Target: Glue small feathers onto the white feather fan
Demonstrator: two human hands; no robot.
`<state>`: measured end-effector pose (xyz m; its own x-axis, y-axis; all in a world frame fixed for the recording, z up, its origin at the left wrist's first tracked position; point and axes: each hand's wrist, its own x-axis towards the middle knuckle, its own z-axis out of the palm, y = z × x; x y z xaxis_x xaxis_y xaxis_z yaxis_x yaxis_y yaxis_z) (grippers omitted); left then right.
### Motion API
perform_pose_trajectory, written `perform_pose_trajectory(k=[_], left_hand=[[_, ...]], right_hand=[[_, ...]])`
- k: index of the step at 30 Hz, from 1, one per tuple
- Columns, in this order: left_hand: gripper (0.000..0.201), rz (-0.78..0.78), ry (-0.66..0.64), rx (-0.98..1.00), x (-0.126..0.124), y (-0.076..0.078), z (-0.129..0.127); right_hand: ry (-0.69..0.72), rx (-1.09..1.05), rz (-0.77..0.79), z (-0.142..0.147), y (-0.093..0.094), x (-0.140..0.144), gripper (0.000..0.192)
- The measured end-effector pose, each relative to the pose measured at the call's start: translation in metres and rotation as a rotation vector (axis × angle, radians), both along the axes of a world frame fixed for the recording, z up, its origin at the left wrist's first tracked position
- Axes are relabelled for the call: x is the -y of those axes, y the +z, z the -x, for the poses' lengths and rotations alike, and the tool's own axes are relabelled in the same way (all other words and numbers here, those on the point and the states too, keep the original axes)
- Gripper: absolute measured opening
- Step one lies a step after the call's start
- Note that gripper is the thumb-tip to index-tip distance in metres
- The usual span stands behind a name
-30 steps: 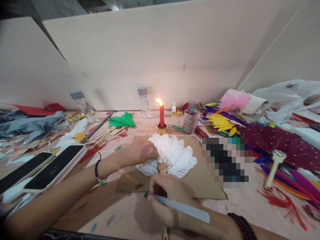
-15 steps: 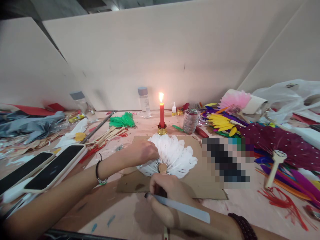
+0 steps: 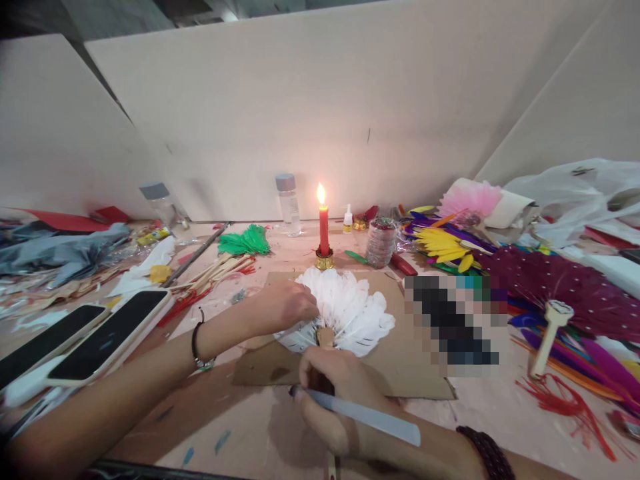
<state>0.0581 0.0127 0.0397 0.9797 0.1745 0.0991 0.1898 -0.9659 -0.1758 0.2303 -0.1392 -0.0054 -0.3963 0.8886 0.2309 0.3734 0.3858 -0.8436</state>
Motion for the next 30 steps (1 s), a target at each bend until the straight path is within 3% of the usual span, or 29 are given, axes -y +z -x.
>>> perform_pose_trajectory(k=[17, 25, 30], left_hand=[[0.03, -0.029, 0.0, -0.012, -0.001, -0.003, 0.001], [0.027, 0.01, -0.004, 0.007, -0.005, 0.003, 0.008], [0.021, 0.075, 0.047, -0.031, -0.006, 0.004, 0.01]], right_hand=[[0.0, 0.008, 0.005, 0.0, -0.001, -0.003, 0.009], [-0.093, -0.031, 0.054, 0.003, 0.022, 0.014, 0.01], [-0.047, -0.03, 0.054, 0.002, 0.008, 0.005, 0.015]])
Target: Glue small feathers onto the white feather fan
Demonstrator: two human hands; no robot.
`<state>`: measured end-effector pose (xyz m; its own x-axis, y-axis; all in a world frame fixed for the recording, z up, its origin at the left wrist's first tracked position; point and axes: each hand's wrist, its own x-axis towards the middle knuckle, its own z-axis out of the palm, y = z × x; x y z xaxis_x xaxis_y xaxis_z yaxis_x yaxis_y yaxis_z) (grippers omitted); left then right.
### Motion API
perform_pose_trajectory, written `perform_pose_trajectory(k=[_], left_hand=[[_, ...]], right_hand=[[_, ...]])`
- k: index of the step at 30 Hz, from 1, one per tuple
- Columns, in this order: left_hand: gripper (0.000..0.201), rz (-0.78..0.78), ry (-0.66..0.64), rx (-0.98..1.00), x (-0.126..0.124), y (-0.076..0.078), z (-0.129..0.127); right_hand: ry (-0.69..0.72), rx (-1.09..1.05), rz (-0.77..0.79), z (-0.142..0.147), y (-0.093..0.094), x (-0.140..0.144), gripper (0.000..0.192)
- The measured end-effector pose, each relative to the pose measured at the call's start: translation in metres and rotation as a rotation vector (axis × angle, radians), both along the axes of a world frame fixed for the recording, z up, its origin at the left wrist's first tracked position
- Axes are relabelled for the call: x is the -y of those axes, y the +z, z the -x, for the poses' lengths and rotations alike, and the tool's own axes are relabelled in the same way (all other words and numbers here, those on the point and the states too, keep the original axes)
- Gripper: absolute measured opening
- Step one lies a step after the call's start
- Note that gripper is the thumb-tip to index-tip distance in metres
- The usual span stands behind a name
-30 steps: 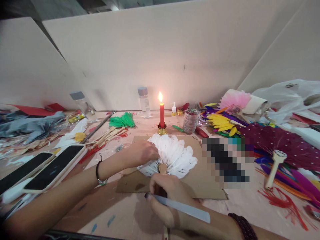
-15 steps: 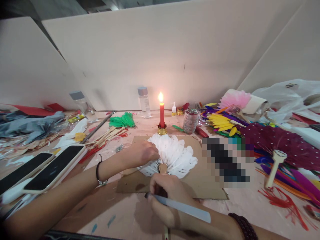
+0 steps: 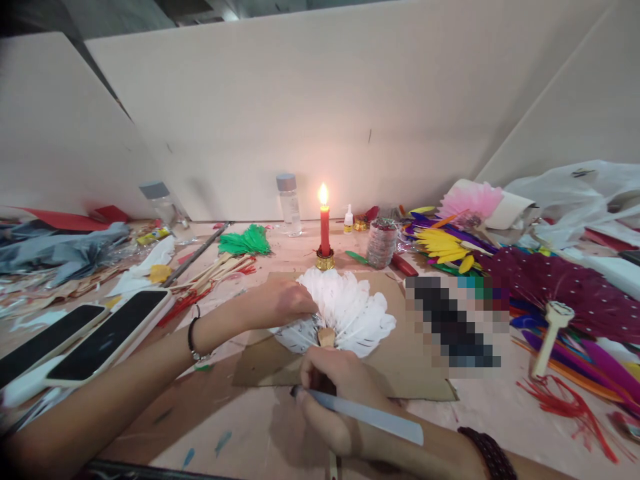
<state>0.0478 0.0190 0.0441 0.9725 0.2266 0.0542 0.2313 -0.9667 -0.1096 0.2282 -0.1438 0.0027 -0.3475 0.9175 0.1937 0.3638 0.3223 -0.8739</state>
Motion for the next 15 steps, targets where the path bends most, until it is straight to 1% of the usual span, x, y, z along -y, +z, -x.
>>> perform_pose_trajectory(k=[2, 4, 6, 9, 10, 12, 14, 15], left_hand=[[0.021, 0.016, 0.021, -0.012, 0.0, 0.002, 0.0], [0.022, 0.037, 0.046, 0.001, 0.001, 0.011, 0.0], [0.024, 0.059, 0.087, 0.074, 0.005, 0.027, 0.002], [0.024, 0.055, 0.154, 0.263, 0.017, 0.063, 0.01], [0.023, 0.015, 0.182, 0.31, 0.02, 0.076, 0.015], [0.018, -0.123, 0.267, 0.343, 0.026, 0.096, 0.029], [0.016, -0.213, 0.369, 0.306, 0.024, 0.107, 0.046], [0.014, -0.211, 0.404, 0.299, 0.021, 0.108, 0.054]], right_hand=[[0.022, 0.001, -0.001, -0.001, -0.008, -0.005, 0.014], [0.028, 0.002, -0.004, -0.003, -0.013, -0.007, 0.013], [0.029, 0.004, -0.001, -0.003, -0.015, -0.007, 0.013], [0.036, -0.019, -0.021, -0.003, -0.016, -0.007, 0.014], [0.038, -0.026, -0.034, -0.003, -0.016, -0.008, 0.014], [0.034, -0.034, -0.057, -0.002, -0.017, -0.008, 0.013], [0.027, -0.027, -0.065, -0.002, -0.018, -0.009, 0.011], [0.028, -0.027, -0.062, -0.002, -0.018, -0.008, 0.011]])
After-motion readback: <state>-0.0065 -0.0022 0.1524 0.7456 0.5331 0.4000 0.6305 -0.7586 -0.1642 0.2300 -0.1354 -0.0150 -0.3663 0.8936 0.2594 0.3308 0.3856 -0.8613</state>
